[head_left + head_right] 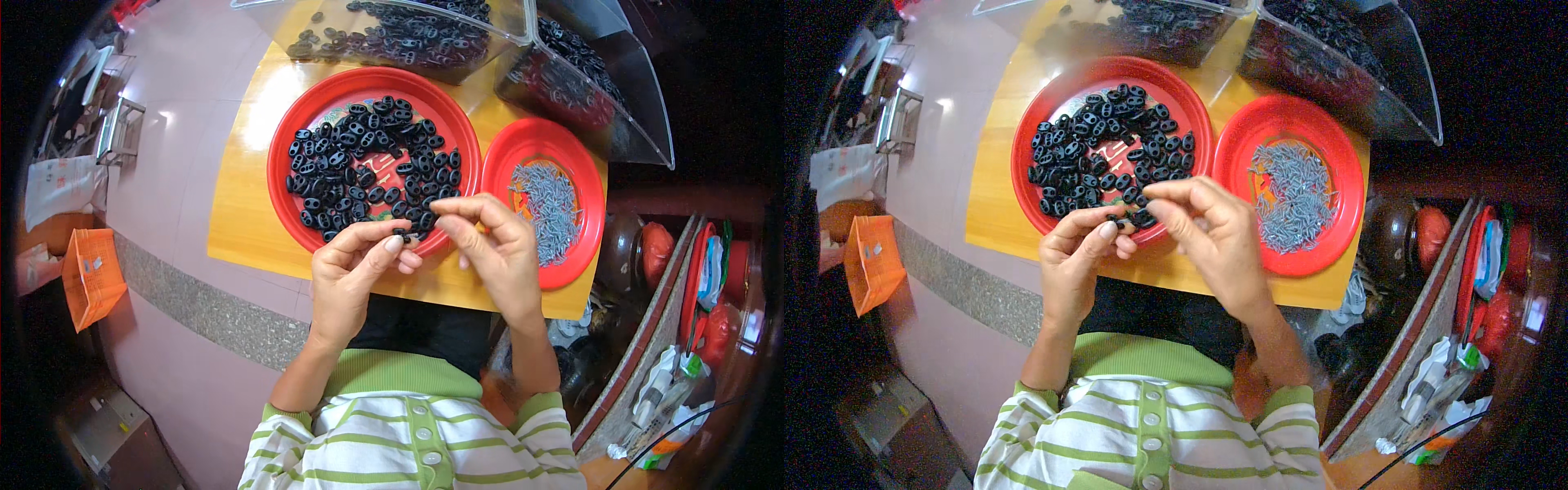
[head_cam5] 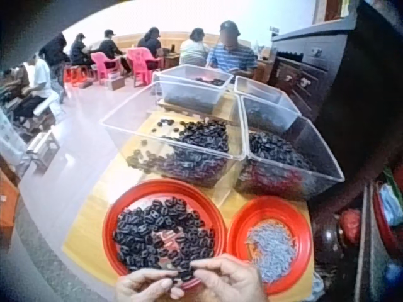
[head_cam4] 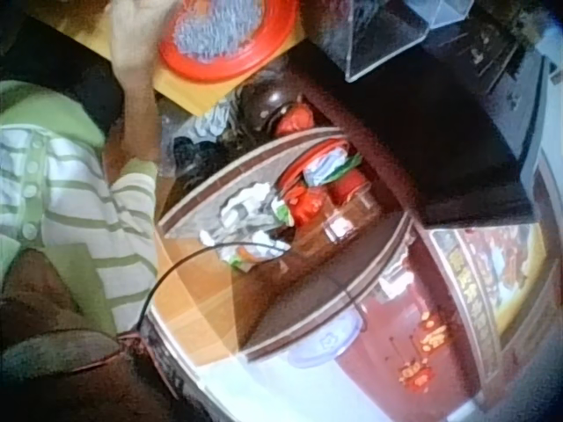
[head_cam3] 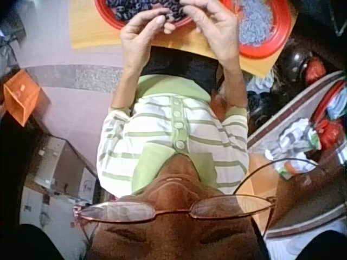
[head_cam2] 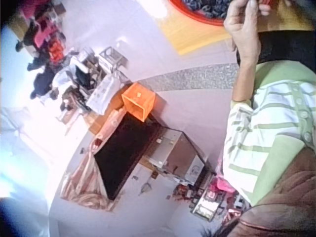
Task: The person assembles small black plastic components by hand.
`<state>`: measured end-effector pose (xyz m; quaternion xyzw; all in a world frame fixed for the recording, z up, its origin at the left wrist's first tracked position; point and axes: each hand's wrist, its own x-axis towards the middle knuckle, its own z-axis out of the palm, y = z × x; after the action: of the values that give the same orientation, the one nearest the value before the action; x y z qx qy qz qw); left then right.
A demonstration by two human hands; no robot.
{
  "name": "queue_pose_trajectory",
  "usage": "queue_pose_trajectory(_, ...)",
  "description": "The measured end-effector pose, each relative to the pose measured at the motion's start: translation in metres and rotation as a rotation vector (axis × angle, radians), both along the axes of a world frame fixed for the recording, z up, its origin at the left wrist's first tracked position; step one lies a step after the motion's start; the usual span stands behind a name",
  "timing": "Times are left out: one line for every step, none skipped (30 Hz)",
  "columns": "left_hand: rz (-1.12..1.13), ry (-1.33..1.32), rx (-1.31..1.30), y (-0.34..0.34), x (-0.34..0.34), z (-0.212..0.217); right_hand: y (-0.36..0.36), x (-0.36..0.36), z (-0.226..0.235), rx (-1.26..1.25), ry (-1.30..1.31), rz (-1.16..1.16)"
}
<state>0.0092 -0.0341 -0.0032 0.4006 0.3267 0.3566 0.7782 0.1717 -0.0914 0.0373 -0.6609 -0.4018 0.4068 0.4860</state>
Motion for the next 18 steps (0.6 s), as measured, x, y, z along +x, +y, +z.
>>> queue_pose_trajectory(-0.002, -0.045, -0.068, 0.002, -0.002, -0.001, 0.005, 0.004, -0.006, 0.051, -0.152, 0.000)
queue_pose_trajectory(-0.004, -0.090, -0.135, 0.003, -0.003, -0.001, 0.009, 0.007, -0.013, 0.103, -0.304, 0.001)
queue_pose_trajectory(-0.001, -0.091, -0.134, 0.004, -0.004, -0.001, 0.013, 0.008, -0.016, 0.104, -0.305, 0.004)
queue_pose_trajectory(0.017, -0.106, -0.169, 0.005, -0.006, 0.001, 0.017, 0.007, -0.019, 0.132, -0.380, 0.011)
queue_pose_trajectory(0.035, -0.120, -0.205, 0.005, -0.007, 0.001, 0.022, 0.005, -0.021, 0.160, -0.454, 0.017)
queue_pose_trajectory(0.039, -0.121, -0.203, 0.006, -0.008, 0.001, 0.026, 0.004, -0.023, 0.162, -0.455, 0.021)
queue_pose_trajectory(0.047, -0.122, -0.192, 0.006, -0.009, 0.001, 0.032, 0.002, -0.025, 0.201, -0.543, 0.036)
queue_pose_trajectory(0.056, -0.122, -0.181, 0.007, -0.010, 0.000, 0.037, 0.000, -0.027, 0.239, -0.630, 0.052)
queue_pose_trajectory(0.058, -0.121, -0.180, 0.007, -0.011, -0.002, 0.043, -0.002, -0.032, 0.305, -0.698, 0.070)
queue_pose_trajectory(0.038, -0.114, -0.181, 0.007, -0.013, -0.004, 0.049, -0.005, -0.034, 0.307, -0.698, 0.072)
queue_pose_trajectory(0.018, -0.106, -0.182, 0.007, -0.013, -0.005, 0.054, -0.008, -0.036, 0.310, -0.781, 0.104)
queue_pose_trajectory(0.021, -0.107, -0.181, 0.007, -0.014, -0.005, 0.060, -0.012, -0.038, 0.315, -0.865, 0.138)
queue_pose_trajectory(0.015, -0.111, -0.191, 0.008, -0.015, -0.005, 0.064, -0.016, -0.040, 0.261, -0.826, 0.153)
queue_pose_trajectory(0.008, -0.116, -0.202, 0.008, -0.015, -0.005, 0.068, -0.019, -0.041, 0.263, -0.827, 0.156)
queue_pose_trajectory(0.011, -0.115, -0.207, 0.009, -0.015, -0.004, 0.071, -0.022, -0.042, 0.248, -0.847, 0.162)
queue_pose_trajectory(0.014, -0.116, -0.207, 0.009, -0.015, -0.003, 0.073, -0.024, -0.043, 0.233, -0.868, 0.168)
queue_pose_trajectory(0.014, -0.106, -0.203, 0.009, -0.015, -0.003, 0.074, -0.024, -0.046, 0.243, -0.886, 0.171)
queue_pose_trajectory(0.013, -0.095, -0.198, 0.008, -0.015, -0.002, 0.074, -0.025, -0.047, 0.244, -0.887, 0.175)
